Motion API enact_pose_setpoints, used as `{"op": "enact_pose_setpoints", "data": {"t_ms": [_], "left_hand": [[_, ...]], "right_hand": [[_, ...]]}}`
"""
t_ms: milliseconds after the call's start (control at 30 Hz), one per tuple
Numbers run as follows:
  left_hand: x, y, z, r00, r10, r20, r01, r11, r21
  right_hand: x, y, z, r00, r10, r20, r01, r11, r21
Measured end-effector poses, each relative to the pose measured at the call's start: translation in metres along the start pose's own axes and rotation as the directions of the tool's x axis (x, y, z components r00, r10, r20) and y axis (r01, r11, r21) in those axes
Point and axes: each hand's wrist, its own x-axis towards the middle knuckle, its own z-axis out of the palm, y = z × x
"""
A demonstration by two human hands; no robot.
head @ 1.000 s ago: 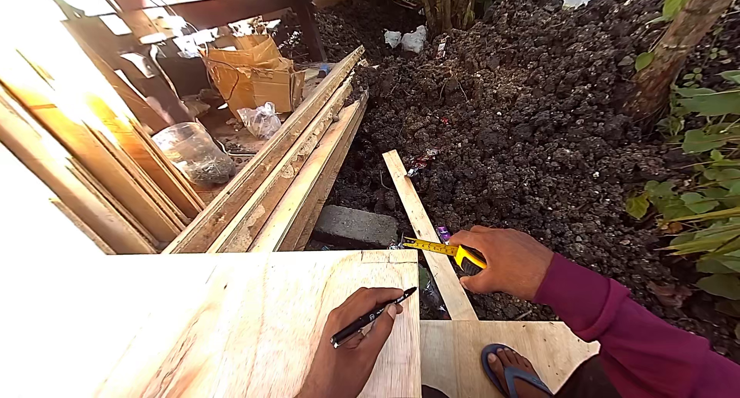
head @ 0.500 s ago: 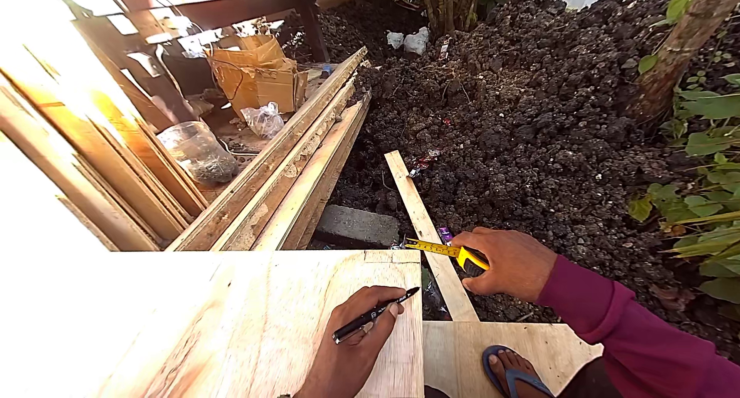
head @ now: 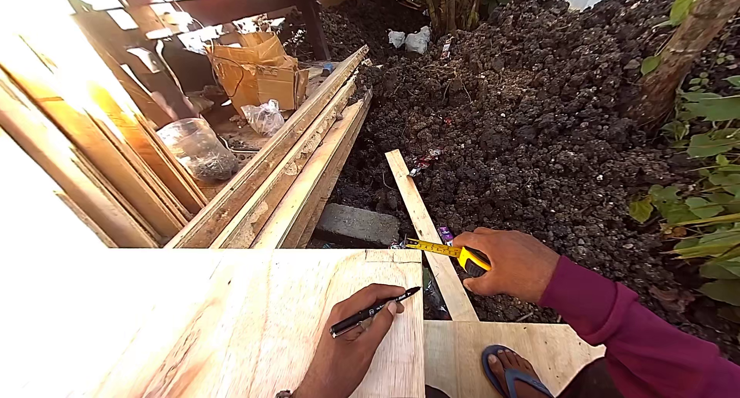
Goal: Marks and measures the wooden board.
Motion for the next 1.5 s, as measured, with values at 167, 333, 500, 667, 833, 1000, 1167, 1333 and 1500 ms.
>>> {"op": "enact_pose_setpoints", "data": {"t_ms": [167, 333, 500, 667, 833, 1000, 1167, 1333, 1500], "left_hand": [[0.0004, -0.0006, -0.0003, 1.000, 0.001, 0.001, -0.001, 1.000, 0.001], [0.0000, -0.0006, -0.0006, 1.000, -0.004, 0.001, 0.004, 1.000, -0.008], [0.0005, 0.0002, -0.0006, 1.000, -0.005, 0.001, 0.005, 1.000, -0.013], [0.0004, 0.0000, -0.0006, 1.000, -0.007, 0.004, 0.007, 1.000, -0.024], [0.0002, -0.0010, -0.0007, 1.000, -0.010, 0.005, 0.010, 0.999, -0.032], [-0.0001, -0.0010, -0.0003, 1.000, -0.011, 0.002, 0.011, 0.999, -0.034], [0.0003, -0.0011, -0.0002, 1.000, -0.012, -0.001, 0.012, 1.000, -0.022], [0.0002, -0.0012, -0.0006, 1.000, -0.004, 0.004, 0.004, 1.000, -0.024], [0.0008, -0.0009, -0.0009, 1.000, -0.004, 0.005, 0.004, 1.000, -0.025]], "right_hand": [[-0.0005, -0.0010, -0.0008, 1.000, 0.002, 0.000, -0.002, 1.000, -0.005], [0.0009, -0.0005, -0.0004, 1.000, 0.006, 0.007, -0.006, 1.000, -0.002], [0.0037, 0.0034, 0.0012, 1.000, 0.007, 0.010, -0.007, 1.000, 0.003], [0.0025, 0.0023, 0.0009, 1.000, 0.006, 0.005, -0.006, 1.000, -0.002], [0.0027, 0.0017, 0.0005, 1.000, 0.012, 0.015, -0.012, 1.000, -0.005], [0.0029, 0.0008, 0.0004, 1.000, 0.009, 0.018, -0.009, 1.000, -0.005], [0.0009, -0.0019, -0.0010, 1.000, 0.014, 0.024, -0.014, 1.000, -0.004], [0.0035, 0.0009, 0.0005, 0.999, 0.021, 0.032, -0.021, 1.000, -0.007], [0.0042, 0.0022, 0.0014, 0.999, 0.018, 0.029, -0.018, 1.000, -0.003]]}}
